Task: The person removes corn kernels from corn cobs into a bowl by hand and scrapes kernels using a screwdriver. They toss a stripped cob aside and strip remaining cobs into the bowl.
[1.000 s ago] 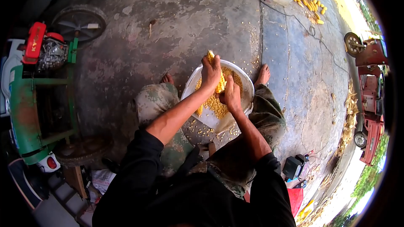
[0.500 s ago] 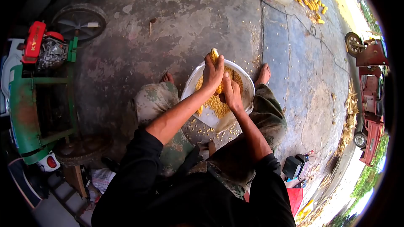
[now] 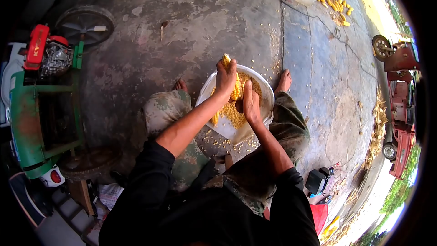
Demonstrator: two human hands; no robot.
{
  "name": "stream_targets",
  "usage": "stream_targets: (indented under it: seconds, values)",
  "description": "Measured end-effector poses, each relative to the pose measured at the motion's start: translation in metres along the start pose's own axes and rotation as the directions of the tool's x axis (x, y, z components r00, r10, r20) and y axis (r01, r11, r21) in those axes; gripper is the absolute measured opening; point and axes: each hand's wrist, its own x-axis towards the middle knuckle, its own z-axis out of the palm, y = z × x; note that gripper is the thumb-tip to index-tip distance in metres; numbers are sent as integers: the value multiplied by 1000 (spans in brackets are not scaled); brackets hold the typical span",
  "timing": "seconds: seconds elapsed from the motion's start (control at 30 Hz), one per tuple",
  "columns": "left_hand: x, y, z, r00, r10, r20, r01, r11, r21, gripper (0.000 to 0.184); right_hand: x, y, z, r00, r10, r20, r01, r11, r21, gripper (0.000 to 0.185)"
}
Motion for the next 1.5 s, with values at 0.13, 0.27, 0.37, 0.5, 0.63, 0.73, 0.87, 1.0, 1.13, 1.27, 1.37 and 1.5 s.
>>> stream_targets:
  seconds: [0.13, 0.27, 0.37, 0.5, 0.63, 0.73, 0.87, 1.0, 1.13, 1.27, 1.37, 1.5]
  values:
    - [-2, 2, 2, 997, -42, -58, 45, 998, 44, 66, 0, 8, 14, 991, -104, -89, 88, 982, -169, 74]
    - [-7, -2, 6, 995, 52, -84, -39, 987, 155, 69, 10, 21, 8, 989, -73, -127, 49, 982, -180, 77]
    - [-11, 2, 7, 993, 110, -50, -94, 963, 252, 69, 16, 20, 6, 988, -13, -152, 6, 999, -48, 77]
    - [-7, -4, 3, 999, -38, 0, 38, 999, 24, 67, 17, 17, -2, 995, 85, -60, -81, 994, 74, 71]
    - [-2, -2, -2, 990, -122, 65, 127, 990, -67, 71, 14, 13, -6, 999, 48, 5, -49, 980, 191, 57]
    - [3, -5, -10, 989, -117, 91, 119, 993, -21, 71, 19, 13, -15, 999, -22, 49, 16, 992, 127, 41]
    - [15, -23, -18, 958, -163, 237, 189, 978, -89, 75, 26, 24, -28, 918, -397, 1, 370, 854, -367, 34]
    - [12, -25, -22, 881, -190, 433, 296, 936, -190, 72, 27, 11, -30, 954, -299, 13, 292, 921, -259, 47]
    - [7, -23, -15, 832, -252, 495, 408, 881, -237, 55, 30, 11, -28, 961, -273, -47, 258, 943, -212, 56]
    - [-18, 15, -7, 757, -173, 630, 379, 902, -208, 49, 20, -5, -39, 999, -33, 16, 32, 995, 93, 58]
    - [-27, 24, -7, 755, -130, 643, 339, 916, -213, 62, 25, -3, -39, 1000, 4, 17, -8, 976, 219, 53]
    - [-31, 30, -8, 765, -55, 642, 213, 962, -172, 76, 26, -9, -42, 983, 133, 124, -172, 899, 403, 43]
